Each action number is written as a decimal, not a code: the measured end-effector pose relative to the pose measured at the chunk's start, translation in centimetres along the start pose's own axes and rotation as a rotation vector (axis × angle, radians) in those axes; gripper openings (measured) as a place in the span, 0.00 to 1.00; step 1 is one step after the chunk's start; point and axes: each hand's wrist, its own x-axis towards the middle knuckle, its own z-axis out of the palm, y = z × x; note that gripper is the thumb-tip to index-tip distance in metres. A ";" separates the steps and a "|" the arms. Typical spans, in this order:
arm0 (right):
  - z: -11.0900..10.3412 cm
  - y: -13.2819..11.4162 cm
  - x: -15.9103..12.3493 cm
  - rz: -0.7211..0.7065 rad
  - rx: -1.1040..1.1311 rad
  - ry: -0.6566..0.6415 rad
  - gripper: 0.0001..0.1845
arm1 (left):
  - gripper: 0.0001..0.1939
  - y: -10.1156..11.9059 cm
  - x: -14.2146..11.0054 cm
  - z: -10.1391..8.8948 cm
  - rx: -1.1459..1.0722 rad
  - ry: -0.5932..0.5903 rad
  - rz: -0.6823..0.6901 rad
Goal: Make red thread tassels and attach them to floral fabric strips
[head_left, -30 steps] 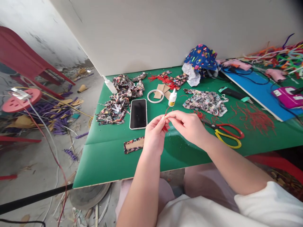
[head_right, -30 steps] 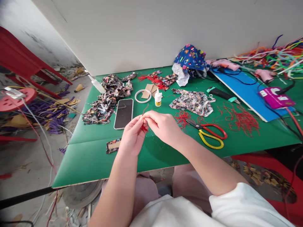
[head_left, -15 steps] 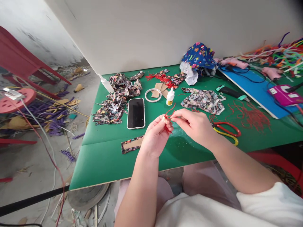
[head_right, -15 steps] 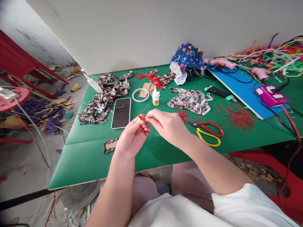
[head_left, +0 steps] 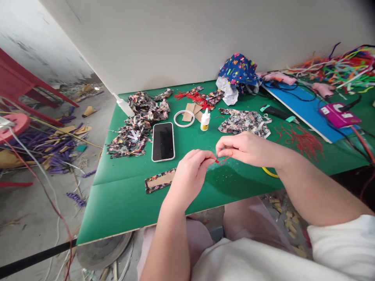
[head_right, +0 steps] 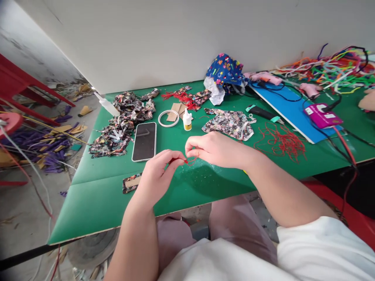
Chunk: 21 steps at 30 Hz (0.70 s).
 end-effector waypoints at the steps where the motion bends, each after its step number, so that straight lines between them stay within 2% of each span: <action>1: -0.2 0.0 0.1 0.005 -0.035 -0.033 0.09 | 0.08 -0.1 0.0 0.2 0.087 -0.001 0.044; 5: -0.1 0.0 0.8 0.080 -0.178 -0.098 0.08 | 0.09 -0.7 0.2 1.4 0.320 -0.005 0.149; 8: 0.3 0.2 1.6 0.145 -0.212 -0.112 0.08 | 0.10 -1.2 0.4 2.2 0.432 0.011 0.162; 14: 0.6 1.1 2.9 0.211 0.093 -0.173 0.07 | 0.10 -1.4 0.3 3.1 0.527 0.182 0.129; 18: 2.0 0.7 2.9 0.291 0.400 -0.015 0.09 | 0.10 -1.6 0.4 3.1 0.464 0.345 0.057; 21: 4.1 -0.2 2.8 0.265 0.646 0.204 0.10 | 0.08 -1.6 0.6 3.0 0.233 0.513 -0.036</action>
